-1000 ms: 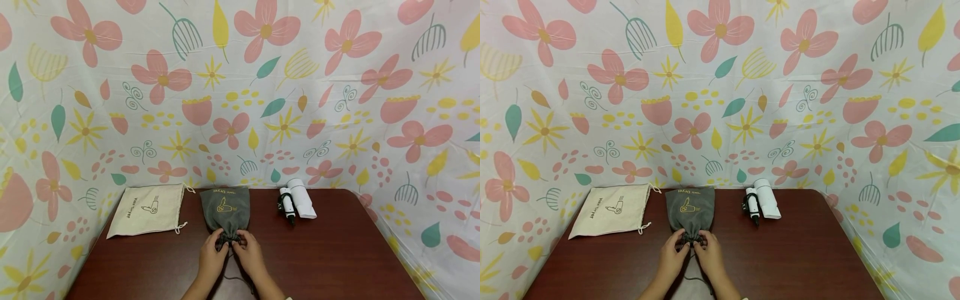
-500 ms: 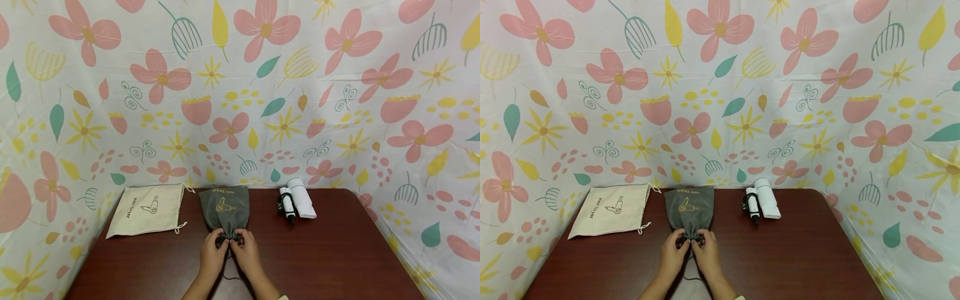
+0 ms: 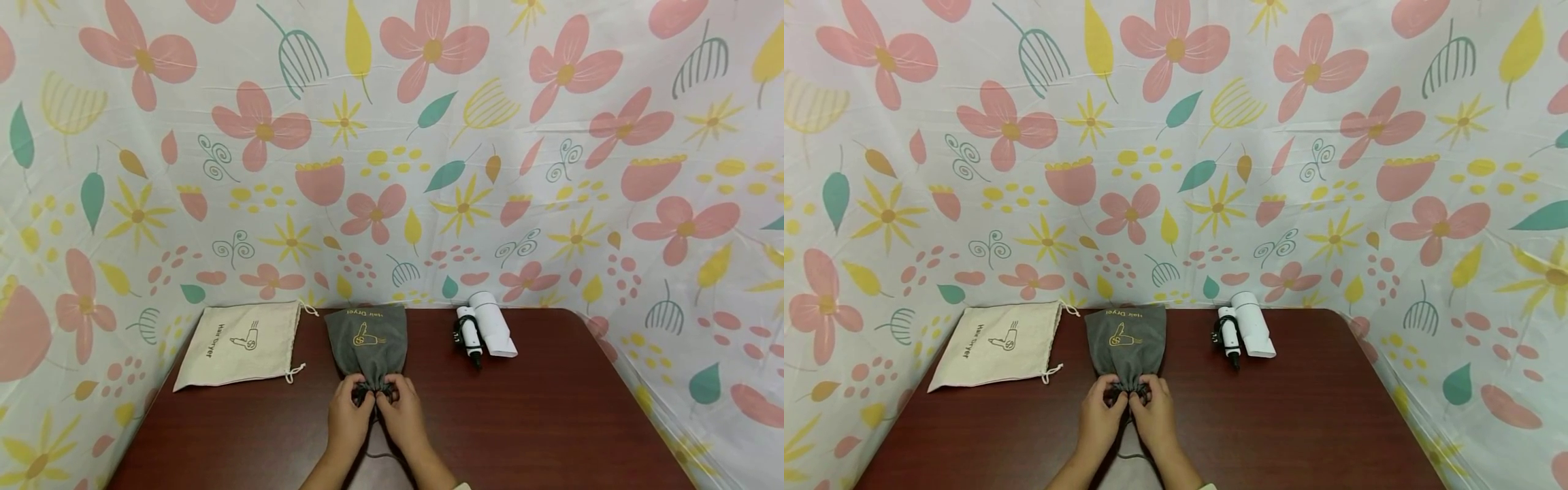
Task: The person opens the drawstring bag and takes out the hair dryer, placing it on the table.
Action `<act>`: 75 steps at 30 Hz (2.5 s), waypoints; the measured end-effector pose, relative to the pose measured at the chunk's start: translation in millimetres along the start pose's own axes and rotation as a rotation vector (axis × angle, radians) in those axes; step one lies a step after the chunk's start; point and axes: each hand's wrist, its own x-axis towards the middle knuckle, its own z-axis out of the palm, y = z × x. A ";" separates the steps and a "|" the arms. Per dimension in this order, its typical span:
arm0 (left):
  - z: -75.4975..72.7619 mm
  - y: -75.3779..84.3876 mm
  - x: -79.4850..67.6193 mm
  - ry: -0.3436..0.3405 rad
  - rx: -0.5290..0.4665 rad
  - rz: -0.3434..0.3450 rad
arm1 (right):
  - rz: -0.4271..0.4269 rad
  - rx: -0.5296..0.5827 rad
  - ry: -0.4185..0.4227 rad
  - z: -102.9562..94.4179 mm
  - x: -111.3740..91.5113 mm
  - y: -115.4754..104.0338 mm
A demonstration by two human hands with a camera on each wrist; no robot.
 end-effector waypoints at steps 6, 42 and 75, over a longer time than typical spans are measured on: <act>0.6 0.3 -0.9 0.013 -0.005 0.012 | -0.012 -0.017 0.012 0.4 0.9 2.3; 0.2 -2.3 0.7 0.049 -0.078 -0.045 | -0.037 -0.014 0.126 -1.6 2.1 6.2; -7.7 -5.1 -2.5 0.127 -0.142 -0.065 | 0.014 -0.008 0.205 -21.4 4.7 17.1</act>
